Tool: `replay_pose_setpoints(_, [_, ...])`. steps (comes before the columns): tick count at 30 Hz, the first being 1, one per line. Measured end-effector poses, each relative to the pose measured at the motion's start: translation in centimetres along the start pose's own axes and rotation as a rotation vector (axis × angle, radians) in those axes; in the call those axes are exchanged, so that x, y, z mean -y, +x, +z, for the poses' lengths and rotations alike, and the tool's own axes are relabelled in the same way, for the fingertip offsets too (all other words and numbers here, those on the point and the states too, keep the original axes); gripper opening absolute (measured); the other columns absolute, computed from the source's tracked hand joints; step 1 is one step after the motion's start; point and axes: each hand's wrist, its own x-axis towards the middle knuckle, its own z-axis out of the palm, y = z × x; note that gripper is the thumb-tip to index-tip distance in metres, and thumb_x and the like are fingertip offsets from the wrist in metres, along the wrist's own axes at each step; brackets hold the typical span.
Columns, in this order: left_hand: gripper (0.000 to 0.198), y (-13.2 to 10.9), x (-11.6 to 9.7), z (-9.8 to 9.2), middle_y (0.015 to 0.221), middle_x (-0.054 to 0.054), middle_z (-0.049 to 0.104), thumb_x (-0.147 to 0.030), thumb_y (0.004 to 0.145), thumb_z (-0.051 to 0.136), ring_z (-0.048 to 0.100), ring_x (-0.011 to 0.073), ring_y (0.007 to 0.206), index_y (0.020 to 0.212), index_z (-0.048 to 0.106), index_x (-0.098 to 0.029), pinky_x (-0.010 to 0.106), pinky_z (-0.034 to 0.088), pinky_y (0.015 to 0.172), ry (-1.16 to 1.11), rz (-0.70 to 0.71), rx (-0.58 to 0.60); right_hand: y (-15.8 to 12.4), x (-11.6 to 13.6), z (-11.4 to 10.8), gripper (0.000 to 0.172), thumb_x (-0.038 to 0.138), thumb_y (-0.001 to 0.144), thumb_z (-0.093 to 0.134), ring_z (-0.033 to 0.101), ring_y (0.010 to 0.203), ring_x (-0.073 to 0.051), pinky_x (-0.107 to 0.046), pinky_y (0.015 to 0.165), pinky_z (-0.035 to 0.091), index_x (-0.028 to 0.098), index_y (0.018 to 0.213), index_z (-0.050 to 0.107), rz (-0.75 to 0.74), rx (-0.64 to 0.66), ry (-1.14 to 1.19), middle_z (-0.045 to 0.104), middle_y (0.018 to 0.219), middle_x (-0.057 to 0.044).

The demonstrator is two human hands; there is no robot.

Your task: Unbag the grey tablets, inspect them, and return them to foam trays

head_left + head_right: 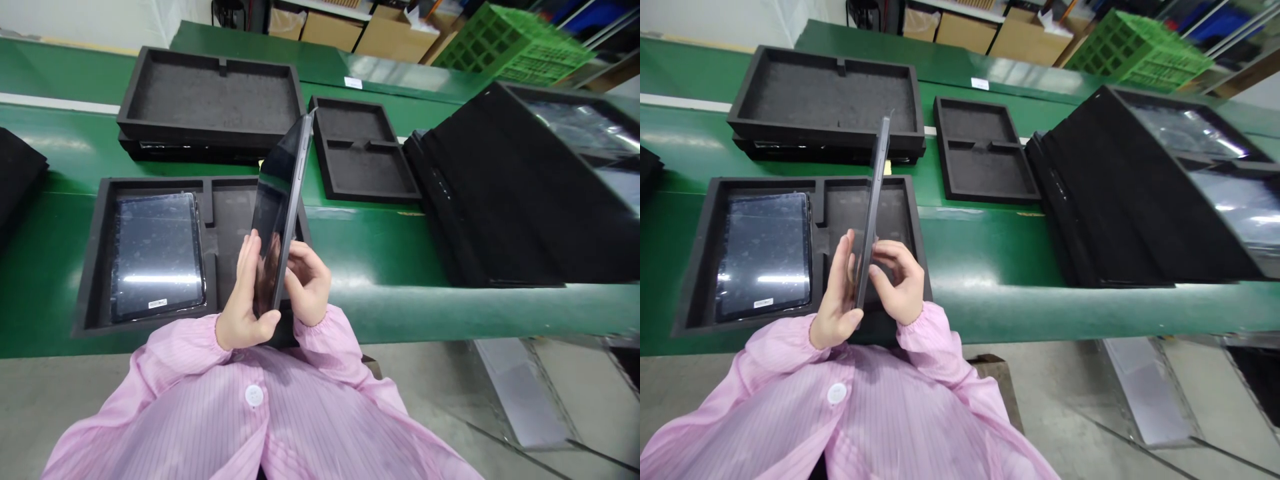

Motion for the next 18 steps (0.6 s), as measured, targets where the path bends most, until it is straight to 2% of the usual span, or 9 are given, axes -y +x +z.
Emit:
replay_pose_setpoints(5, [0.088, 0.0, 0.3, -0.4, 0.168, 0.009, 0.001, -0.062, 0.090, 0.047, 0.011, 0.0371, 0.153, 0.159, 0.005, -0.027, 0.055, 0.013, 0.125, 0.001, -0.050, -0.008, -0.3, 0.1, 0.3, 0.014, 0.023, 0.087, 0.065, 0.071, 0.098, -0.023, -0.041, 0.088, 0.061, 0.025, 0.098, 0.074, -0.107, -0.041, -0.214, 0.075, 0.104, -0.007])
replay_pose_setpoints(10, [0.089, 0.1, -0.1, -0.4, 0.168, 0.009, 0.008, -0.060, 0.089, 0.052, 0.011, 0.0353, 0.153, 0.159, 0.011, -0.026, 0.052, 0.016, 0.126, -0.070, -0.081, -0.044, 0.0, 0.7, 1.1, 0.014, 0.019, 0.087, 0.063, 0.073, 0.090, -0.022, -0.039, 0.083, 0.063, 0.025, 0.090, 0.075, -0.129, -0.074, -0.254, 0.077, 0.098, -0.005])
replay_pose_setpoints(14, [0.083, 0.5, -1.1, -0.6, 0.167, 0.006, 0.016, -0.057, 0.090, 0.053, 0.017, 0.0318, 0.153, 0.158, 0.015, -0.029, 0.045, 0.024, 0.125, -0.130, -0.064, -0.055, 0.2, 0.4, 1.0, 0.016, 0.018, 0.084, 0.064, 0.072, 0.098, -0.023, -0.040, 0.090, 0.061, 0.025, 0.095, 0.074, -0.114, 0.030, -0.141, 0.076, 0.104, -0.006])
replay_pose_setpoints(16, [0.083, 0.6, -1.4, -0.9, 0.166, 0.006, 0.021, -0.059, 0.090, 0.053, 0.022, 0.0313, 0.151, 0.158, 0.017, -0.029, 0.042, 0.028, 0.123, -0.143, -0.094, -0.079, 0.4, 0.2, 0.9, 0.025, 0.017, 0.081, 0.068, 0.069, 0.106, -0.024, -0.042, 0.095, 0.058, 0.024, 0.104, 0.072, -0.109, 0.107, -0.085, 0.073, 0.111, -0.007])
replay_pose_setpoints(18, [0.086, 0.5, -1.5, -1.1, 0.165, 0.006, 0.023, -0.062, 0.087, 0.055, 0.025, 0.0318, 0.150, 0.157, 0.021, -0.028, 0.042, 0.030, 0.122, -0.144, -0.133, -0.118, 0.6, 0.0, 0.9, 0.031, 0.016, 0.078, 0.071, 0.068, 0.109, -0.024, -0.042, 0.098, 0.057, 0.024, 0.108, 0.071, -0.109, 0.129, -0.069, 0.072, 0.113, -0.008])
